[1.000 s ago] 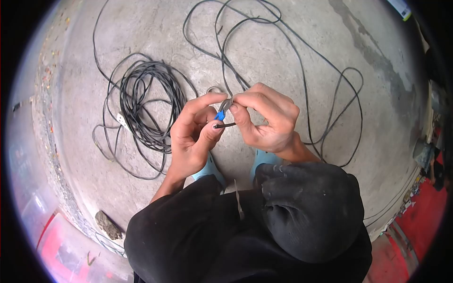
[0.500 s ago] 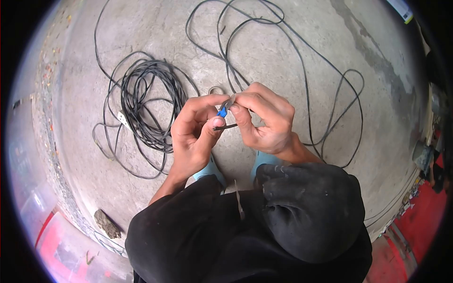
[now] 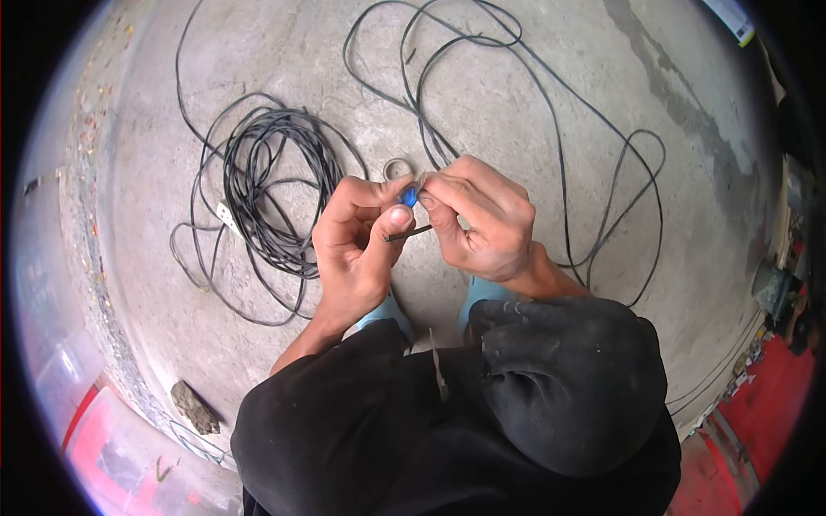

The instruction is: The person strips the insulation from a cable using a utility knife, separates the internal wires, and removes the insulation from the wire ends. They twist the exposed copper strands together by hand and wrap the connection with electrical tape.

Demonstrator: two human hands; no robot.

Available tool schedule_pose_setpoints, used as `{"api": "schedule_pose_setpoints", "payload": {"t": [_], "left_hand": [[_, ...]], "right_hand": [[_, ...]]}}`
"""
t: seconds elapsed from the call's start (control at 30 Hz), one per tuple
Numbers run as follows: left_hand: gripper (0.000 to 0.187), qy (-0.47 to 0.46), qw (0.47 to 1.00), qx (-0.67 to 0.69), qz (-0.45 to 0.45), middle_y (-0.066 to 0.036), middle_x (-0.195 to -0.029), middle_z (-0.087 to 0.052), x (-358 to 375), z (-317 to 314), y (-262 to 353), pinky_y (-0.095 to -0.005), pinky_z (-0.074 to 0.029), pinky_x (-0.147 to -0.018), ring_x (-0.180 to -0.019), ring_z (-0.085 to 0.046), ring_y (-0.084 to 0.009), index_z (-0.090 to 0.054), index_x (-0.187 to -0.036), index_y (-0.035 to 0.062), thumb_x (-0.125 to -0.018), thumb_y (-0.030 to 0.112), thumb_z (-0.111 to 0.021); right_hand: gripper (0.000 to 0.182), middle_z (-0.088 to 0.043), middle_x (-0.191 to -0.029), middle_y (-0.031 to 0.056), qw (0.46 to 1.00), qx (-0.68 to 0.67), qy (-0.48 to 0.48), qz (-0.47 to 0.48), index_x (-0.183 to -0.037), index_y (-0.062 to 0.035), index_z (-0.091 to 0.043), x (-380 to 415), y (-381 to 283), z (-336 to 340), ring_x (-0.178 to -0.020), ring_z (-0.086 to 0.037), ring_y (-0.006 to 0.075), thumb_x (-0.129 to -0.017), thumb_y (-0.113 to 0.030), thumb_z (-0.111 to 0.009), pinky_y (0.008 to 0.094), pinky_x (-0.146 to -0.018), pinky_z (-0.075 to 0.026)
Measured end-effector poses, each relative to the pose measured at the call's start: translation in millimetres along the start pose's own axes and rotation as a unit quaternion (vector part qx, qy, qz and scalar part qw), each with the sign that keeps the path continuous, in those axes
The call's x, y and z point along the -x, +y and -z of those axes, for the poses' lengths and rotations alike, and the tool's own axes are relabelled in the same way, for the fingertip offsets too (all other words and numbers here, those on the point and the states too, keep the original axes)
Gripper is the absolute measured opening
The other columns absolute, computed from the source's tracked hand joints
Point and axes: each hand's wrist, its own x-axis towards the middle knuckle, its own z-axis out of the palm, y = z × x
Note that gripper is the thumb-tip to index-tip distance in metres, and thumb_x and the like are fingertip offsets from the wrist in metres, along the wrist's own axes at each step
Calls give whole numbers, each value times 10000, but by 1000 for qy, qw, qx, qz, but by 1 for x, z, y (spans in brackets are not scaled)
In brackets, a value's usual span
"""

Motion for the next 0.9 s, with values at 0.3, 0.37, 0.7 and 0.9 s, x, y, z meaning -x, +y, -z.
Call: {"api": "schedule_pose_setpoints", "payload": {"t": [0.3,0.37,0.7,0.9], "left_hand": [[173,1,998,34,45,27,-693,-498,-4,1,-1,-203,-214,-424,-511,-331,-15,-576,-1154,29,-1026,143,-601],[220,-22,999,14,39,28,-703,-502,-7,4,1,-196,-225,-434,-519,-341,-16,-590,-1207,29,-1024,150,-609],[345,-50,994,-66,67,27,-733,-543,-3,3,10,-184,-307,-497,-587,-428,-16,-557,-1355,27,-1024,117,-600],[395,-43,995,-81,29,29,-713,-526,0,3,7,-182,-308,-522,-598,-424,-19,-494,-1401,29,-1029,124,-588]], "right_hand": [[148,-612,-802,103,1000,-2,2,-8,-963,54,-680,-1,0,-2,-644,-626,215,-817,55,-701,327,-534,-499],[102,-609,-781,101,999,-27,10,-39,-943,44,-676,-1,0,-1,-634,-620,214,-842,40,-693,325,-527,-486],[42,-614,-768,104,989,-87,27,-113,-906,15,-669,4,-2,4,-614,-606,204,-899,-23,-684,314,-517,-457],[62,-610,-773,112,985,-105,26,-136,-916,25,-659,4,-2,3,-615,-606,211,-912,-34,-680,316,-522,-461]]}}
